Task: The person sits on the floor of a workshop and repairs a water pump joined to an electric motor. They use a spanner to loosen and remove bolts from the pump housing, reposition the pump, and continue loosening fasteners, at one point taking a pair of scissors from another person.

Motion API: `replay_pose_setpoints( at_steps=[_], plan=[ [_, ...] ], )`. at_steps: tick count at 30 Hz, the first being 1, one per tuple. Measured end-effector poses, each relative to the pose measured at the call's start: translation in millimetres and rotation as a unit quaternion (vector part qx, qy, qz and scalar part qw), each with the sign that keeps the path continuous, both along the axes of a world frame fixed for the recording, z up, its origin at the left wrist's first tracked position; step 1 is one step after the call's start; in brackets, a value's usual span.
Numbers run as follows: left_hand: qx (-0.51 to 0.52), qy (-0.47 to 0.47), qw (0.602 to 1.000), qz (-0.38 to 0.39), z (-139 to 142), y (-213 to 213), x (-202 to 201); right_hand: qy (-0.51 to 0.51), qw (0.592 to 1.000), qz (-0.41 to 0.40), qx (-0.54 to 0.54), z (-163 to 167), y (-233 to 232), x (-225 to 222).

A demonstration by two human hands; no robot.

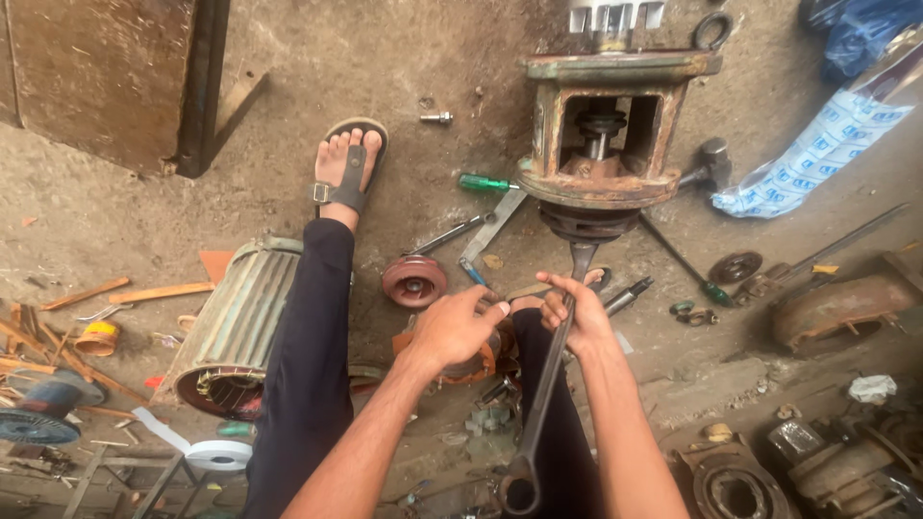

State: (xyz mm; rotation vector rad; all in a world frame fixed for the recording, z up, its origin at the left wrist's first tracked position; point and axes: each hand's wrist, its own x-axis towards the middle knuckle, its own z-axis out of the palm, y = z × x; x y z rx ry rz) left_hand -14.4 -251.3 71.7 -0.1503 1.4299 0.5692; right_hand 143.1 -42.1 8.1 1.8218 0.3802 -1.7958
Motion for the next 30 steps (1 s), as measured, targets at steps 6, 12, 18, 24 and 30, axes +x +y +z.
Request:
replay_pose_setpoints(
  at_steps=[6,12,18,24,30],
  plan=[
    [-0.004,-0.006,1.0,0.004,1.1,0.3,-0.3,0.033,0.994,-0.089,-0.053,6.4,6.8,-7.2],
    [-0.006,-0.029,1.0,0.008,-0.7,2.4,-0.6,0.034,0.993,-0.109,0.04,4.0,38.7,-16.6],
    [0.018,0.018,0.999,0.032,-4.2,5.0,6.8,0.048,0.982,-0.182,-0.024,12.5,48.0,-4.4],
    [0.027,0.032,0.998,0.042,-7.0,5.8,11.8,0.122,0.943,-0.27,-0.151,20.7,27.0,10.3],
    [0.023,0.02,0.998,0.054,-5.2,6.3,12.4,0.091,0.956,-0.258,-0.104,15.4,26.7,0.1]
  ],
)
